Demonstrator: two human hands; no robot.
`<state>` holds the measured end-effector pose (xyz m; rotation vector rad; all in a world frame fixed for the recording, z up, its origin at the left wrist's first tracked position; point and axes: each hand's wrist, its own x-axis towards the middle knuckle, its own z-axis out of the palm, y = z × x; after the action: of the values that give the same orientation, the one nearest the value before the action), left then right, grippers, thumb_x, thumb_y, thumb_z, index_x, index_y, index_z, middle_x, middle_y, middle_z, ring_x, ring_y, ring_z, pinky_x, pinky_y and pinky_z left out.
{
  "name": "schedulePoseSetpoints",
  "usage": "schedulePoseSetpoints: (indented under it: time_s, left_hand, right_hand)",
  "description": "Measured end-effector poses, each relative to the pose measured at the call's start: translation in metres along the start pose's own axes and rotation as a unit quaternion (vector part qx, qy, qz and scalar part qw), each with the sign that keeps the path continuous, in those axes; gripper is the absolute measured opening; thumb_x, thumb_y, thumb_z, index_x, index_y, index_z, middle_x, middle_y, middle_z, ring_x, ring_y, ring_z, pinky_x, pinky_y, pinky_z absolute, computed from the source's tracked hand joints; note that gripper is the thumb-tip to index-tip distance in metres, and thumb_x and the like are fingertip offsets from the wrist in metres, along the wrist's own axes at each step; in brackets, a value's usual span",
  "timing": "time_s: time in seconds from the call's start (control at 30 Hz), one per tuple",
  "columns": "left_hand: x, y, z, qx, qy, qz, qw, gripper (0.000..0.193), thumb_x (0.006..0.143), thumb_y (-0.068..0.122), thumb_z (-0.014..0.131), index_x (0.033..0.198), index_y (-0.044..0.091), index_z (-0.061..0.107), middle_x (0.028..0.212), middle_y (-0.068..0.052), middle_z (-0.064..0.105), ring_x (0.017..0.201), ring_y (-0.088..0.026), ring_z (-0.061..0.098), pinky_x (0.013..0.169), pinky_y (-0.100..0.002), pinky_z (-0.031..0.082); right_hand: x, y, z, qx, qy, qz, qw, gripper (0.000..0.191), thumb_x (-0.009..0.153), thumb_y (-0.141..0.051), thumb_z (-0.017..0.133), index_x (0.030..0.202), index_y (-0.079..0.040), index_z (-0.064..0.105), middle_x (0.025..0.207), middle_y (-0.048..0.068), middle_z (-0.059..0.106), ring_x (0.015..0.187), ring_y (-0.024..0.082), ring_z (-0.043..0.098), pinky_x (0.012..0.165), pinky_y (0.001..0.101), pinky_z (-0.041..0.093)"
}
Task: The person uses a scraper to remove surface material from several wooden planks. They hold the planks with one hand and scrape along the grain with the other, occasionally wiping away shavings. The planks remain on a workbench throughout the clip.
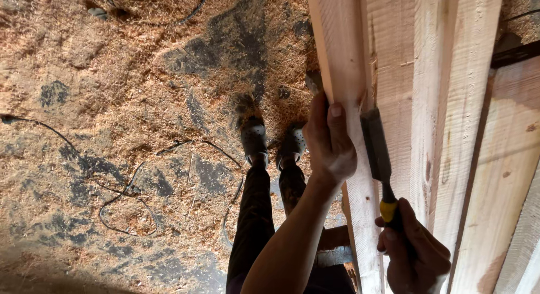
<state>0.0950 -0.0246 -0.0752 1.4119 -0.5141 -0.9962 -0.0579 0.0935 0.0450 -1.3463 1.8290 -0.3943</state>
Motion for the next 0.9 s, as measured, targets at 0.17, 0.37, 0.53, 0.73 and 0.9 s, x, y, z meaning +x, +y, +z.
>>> schedulePoseSetpoints:
  time_s: [0.17,0.37,0.53,0.73,0.9]
  left_hand:
    - [0.000,0.005,-0.002,0.008,-0.002,-0.033,0.999,0.036,0.117,0.030,0.034,0.119,0.000,0.054,0.076,-0.009,0.057,0.066,-0.013,0.052,0.058,-0.031,0.042]
    - [0.003,0.008,-0.002,-0.009,-0.009,-0.026,1.000,0.043,0.117,0.035,0.031,0.124,-0.001,0.054,0.084,-0.012,0.064,0.072,-0.014,0.062,0.062,-0.032,0.051]
    - [0.001,0.003,-0.001,-0.009,-0.005,-0.023,1.000,0.043,0.117,0.034,0.032,0.125,-0.001,0.054,0.081,-0.012,0.063,0.070,-0.013,0.060,0.061,-0.033,0.050]
    - [-0.001,0.000,0.000,-0.011,-0.007,0.000,1.000,0.043,0.120,0.035,0.032,0.124,0.000,0.056,0.078,-0.005,0.054,0.065,-0.010,0.046,0.058,-0.031,0.040]
    - [-0.001,0.005,-0.003,0.010,-0.009,-0.032,0.999,0.047,0.117,0.039,0.032,0.125,0.000,0.057,0.073,-0.002,0.049,0.063,-0.007,0.042,0.055,-0.029,0.035]
  right_hand:
    - [-0.002,0.000,-0.003,0.010,-0.008,0.009,1.000,0.053,0.095,0.000,0.060,0.147,0.001,0.054,0.109,0.021,0.075,0.074,0.015,0.070,0.064,0.0294,0.059]
    - [-0.003,0.002,-0.007,-0.013,0.004,0.029,0.999,0.051,0.094,0.000,0.062,0.146,0.001,0.057,0.106,0.021,0.076,0.072,0.016,0.070,0.063,0.0305,0.058]
    - [-0.001,0.001,-0.007,0.014,-0.013,0.032,0.999,0.054,0.094,0.001,0.059,0.147,0.002,0.054,0.107,0.022,0.075,0.072,0.016,0.070,0.063,0.0305,0.058]
    - [0.002,0.000,0.016,0.198,-0.005,0.037,0.980,0.053,0.098,0.004,0.052,0.151,0.008,0.048,0.103,0.026,0.072,0.066,0.017,0.064,0.059,0.0300,0.053]
    - [0.007,-0.005,0.032,0.213,0.008,0.075,0.974,0.055,0.097,0.004,0.052,0.152,0.009,0.046,0.101,0.027,0.072,0.065,0.019,0.063,0.057,0.0312,0.052]
